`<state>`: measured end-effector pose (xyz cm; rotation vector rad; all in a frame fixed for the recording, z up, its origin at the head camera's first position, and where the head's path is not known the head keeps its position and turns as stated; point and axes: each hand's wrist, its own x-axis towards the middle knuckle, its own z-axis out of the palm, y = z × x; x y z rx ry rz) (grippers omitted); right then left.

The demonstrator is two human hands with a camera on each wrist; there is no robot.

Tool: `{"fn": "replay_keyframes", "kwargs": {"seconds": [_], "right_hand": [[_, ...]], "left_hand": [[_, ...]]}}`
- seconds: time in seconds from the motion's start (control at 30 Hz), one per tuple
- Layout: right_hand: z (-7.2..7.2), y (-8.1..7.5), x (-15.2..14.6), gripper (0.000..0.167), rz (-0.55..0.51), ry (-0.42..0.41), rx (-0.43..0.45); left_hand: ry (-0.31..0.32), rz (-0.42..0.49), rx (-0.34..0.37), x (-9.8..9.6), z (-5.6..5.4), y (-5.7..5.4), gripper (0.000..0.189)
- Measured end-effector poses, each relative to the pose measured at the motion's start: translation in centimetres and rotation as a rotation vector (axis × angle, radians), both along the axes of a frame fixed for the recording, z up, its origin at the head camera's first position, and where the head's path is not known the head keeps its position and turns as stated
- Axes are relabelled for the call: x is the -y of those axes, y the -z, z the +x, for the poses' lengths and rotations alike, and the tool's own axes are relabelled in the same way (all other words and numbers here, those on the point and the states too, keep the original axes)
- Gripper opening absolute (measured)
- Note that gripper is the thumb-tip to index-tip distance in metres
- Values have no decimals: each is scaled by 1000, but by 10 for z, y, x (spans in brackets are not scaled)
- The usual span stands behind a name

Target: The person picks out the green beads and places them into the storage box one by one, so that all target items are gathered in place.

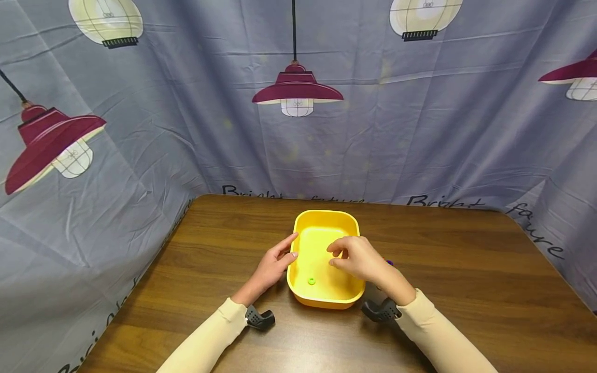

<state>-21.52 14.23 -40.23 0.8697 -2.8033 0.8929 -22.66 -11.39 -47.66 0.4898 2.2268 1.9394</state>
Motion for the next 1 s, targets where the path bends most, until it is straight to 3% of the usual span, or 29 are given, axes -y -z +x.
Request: {"fn": "replay_keyframes", "kwargs": {"seconds": [0.3, 0.63, 1.0], "right_hand": [[3, 3, -61, 18, -99, 128, -41], [15, 29, -124, 18, -11, 247, -61], [30, 53, -149, 17, 22, 270, -29]], "left_hand": [[-15, -10, -7, 4, 3, 0, 57], [4, 1, -12, 2, 2, -1, 58], [-1, 7, 1, -1, -1, 1, 57]]}}
